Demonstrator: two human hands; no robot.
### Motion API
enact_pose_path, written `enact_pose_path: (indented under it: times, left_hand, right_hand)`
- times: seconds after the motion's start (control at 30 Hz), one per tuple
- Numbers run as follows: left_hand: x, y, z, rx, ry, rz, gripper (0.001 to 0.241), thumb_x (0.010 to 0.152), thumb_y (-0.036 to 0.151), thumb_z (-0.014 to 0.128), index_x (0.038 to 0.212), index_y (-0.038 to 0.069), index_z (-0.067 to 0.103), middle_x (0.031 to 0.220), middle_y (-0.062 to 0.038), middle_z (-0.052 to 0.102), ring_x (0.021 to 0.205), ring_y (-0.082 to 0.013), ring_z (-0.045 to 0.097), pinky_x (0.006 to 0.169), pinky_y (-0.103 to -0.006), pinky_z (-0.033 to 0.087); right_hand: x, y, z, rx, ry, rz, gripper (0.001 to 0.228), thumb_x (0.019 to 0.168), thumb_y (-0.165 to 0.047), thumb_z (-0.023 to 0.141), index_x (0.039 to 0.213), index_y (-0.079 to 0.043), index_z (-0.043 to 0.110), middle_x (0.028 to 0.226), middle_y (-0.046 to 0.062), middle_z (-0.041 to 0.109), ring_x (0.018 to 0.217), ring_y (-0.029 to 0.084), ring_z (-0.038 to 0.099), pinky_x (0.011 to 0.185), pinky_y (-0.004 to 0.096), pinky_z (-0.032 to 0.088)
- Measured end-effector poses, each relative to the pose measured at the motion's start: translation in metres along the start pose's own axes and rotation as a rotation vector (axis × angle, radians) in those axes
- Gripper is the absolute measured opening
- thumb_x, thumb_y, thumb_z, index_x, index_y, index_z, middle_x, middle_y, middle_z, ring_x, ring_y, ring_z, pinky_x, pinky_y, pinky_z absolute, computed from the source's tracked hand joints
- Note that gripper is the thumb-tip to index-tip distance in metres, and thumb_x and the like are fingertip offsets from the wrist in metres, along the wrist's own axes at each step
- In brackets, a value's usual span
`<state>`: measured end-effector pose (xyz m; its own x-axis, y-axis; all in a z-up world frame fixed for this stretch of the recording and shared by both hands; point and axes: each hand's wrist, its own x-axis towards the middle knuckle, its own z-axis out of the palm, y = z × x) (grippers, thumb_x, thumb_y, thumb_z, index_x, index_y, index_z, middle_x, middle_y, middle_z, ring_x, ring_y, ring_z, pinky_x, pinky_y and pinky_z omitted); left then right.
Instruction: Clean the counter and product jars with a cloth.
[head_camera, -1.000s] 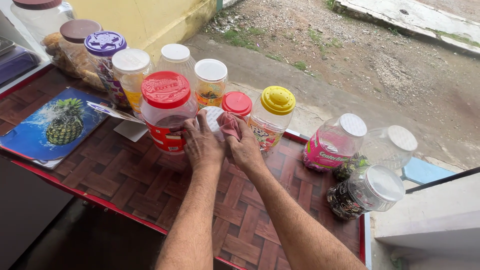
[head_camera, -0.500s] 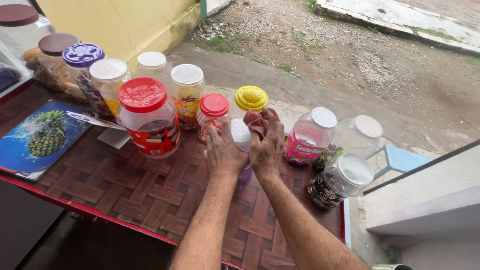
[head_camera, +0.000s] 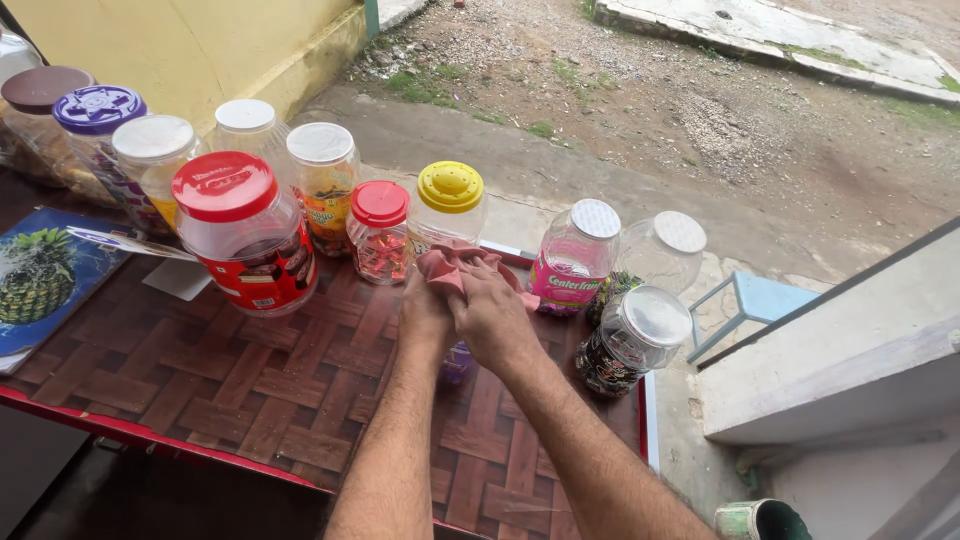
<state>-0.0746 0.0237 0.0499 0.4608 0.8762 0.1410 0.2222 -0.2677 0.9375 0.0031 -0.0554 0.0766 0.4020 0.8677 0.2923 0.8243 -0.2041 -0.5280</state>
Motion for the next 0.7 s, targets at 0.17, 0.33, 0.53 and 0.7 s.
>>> enact_pose_path:
  times: [0.17,0.33,0.53,0.7]
  left_hand:
    - [0.0,0.003,-0.009,-0.073,-0.061,-0.085,0.062,0.083,0.039,0.077,0.137,0.021,0.054,0.135,-0.007,0.067,0.124,-0.0218,0.067,0.1,-0.0393,0.055]
    - [0.005,-0.006,-0.002,-0.06,-0.055,-0.056,0.065,0.087,0.042,0.074,0.144,0.022,0.048,0.14,-0.007,0.062,0.129,-0.0211,0.062,0.103,-0.0394,0.053]
    - [0.006,0.0,-0.005,-0.062,-0.085,-0.162,0.066,0.087,0.041,0.072,0.144,0.02,0.047,0.138,-0.007,0.064,0.128,-0.0218,0.062,0.103,-0.0405,0.052]
    - [0.006,-0.016,0.0,-0.057,-0.041,-0.117,0.06,0.089,0.04,0.074,0.138,0.014,0.051,0.135,-0.012,0.065,0.126,-0.0232,0.063,0.103,-0.0401,0.054]
  right_hand:
    - [0.009,0.014,0.027,0.003,0.021,-0.037,0.051,0.103,-0.027,0.052,0.146,0.0,0.052,0.152,0.024,0.05,0.149,0.038,0.037,0.123,0.047,0.026]
    - [0.019,0.02,0.037,-0.046,0.018,-0.066,0.054,0.104,-0.023,0.048,0.152,0.003,0.043,0.158,0.027,0.042,0.152,0.04,0.03,0.124,0.048,0.023]
    - [0.018,0.019,0.037,-0.098,0.046,-0.025,0.056,0.1,-0.02,0.049,0.15,0.004,0.043,0.157,0.027,0.041,0.151,0.041,0.029,0.123,0.049,0.021]
    - [0.005,0.016,0.032,-0.087,0.027,-0.085,0.055,0.101,-0.021,0.05,0.147,0.01,0.045,0.154,0.03,0.044,0.151,0.041,0.033,0.126,0.049,0.021]
